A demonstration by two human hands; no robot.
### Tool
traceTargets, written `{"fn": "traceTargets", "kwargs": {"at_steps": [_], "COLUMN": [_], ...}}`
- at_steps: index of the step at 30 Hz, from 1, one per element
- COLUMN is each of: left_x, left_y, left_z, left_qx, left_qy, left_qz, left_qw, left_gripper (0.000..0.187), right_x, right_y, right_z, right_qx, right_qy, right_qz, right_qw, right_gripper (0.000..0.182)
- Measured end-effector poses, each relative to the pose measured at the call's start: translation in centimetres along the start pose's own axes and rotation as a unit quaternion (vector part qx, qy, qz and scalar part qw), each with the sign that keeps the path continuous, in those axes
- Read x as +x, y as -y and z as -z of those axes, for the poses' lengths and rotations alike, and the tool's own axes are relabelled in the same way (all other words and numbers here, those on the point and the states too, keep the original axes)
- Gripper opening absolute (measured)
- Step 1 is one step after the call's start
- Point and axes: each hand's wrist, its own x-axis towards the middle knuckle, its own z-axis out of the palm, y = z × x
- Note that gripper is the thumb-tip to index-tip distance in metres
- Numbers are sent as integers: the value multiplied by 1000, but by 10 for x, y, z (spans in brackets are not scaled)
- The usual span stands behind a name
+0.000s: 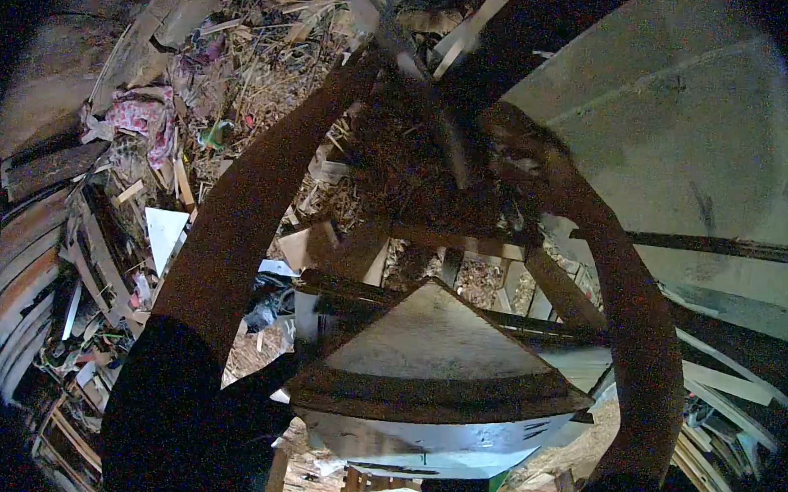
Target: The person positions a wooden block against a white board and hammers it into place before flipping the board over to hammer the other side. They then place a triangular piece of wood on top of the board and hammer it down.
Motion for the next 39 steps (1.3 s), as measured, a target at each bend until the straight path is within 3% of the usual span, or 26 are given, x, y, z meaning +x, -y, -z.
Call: {"fn": "traceTargets", "kwargs": {"at_steps": [1,3,7,8,10,11,13,14,16,17,18,19,20,21,22,25,28,29,31,35,37,38,39], "left_x": [5,11,37,37,37,25,-13,-29,-63,-74,-82,-92,-107,-118,-125,-136,-158,-164,-181,-237,-257,-272,-282], "left_y": [0,5,15,14,16,12,-3,0,13,11,9,6,8,12,14,6,27,31,45,96,127,83,74], "left_z": [2,-28,-105,-108,-112,-88,-10,-25,-74,-68,-59,-50,-45,-37,-28,42,101,110,127,133,124,212,244], "left_qx": [27,-17,-188,-190,114,114,-34,-31,-26,-28,-220,-399,-401,-222,-32,43,-38,-36,-3,-25,-80,-78,-72], "left_qy": [3,-35,-197,-196,-98,-96,152,154,-134,-132,-19,96,99,56,10,18,56,51,100,3,-38,-23,-32], "left_qz": [2,-6,-47,-46,5,5,57,56,-46,-44,44,130,133,26,-84,-62,-88,-87,-33,-3,100,131,133], "left_qw": [1000,999,961,961,989,989,986,986,990,990,974,902,901,973,996,997,994,994,994,1000,991,988,988], "left_gripper": [63,63,61,61,57,57,50,50,46,46,47,48,48,49,49,40,27,27,18,17,21,24,24], "right_x": [5,13,18,17,17,15,8,5,1,-2,-6,-12,-16,-18,-19,-17,-21,-21,-31,-56,-67,-71,-76], "right_y": [10,27,32,32,27,19,19,28,29,19,16,15,19,24,27,42,62,67,83,125,137,140,144], "right_z": [2,2,-2,-3,-4,-5,-8,-5,-4,-7,-8,-8,-7,-3,4,35,63,73,83,94,99,101,103], "right_qx": [-1,80,72,52,32,50,75,100,123,109,95,97,119,138,137,141,108,154,198,146,93,91,88], "right_qy": [-1,47,25,26,27,35,43,44,45,36,27,30,12,-9,-9,32,-21,-29,-40,-100,-131,-123,-115], "right_qz": [0,-152,-137,-130,-122,-101,-83,-122,-161,-128,-96,-99,-105,-108,-107,-137,-110,-80,-46,-13,-3,1,4], "right_qw": [1000,984,988,990,992,993,993,986,978,985,990,990,987,984,985,980,988,984,978,984,987,988,989], "right_gripper": [55,56,49,50,50,50,50,49,48,47,46,46,48,50,50,54,55,54,54,49,49,48,46]}}
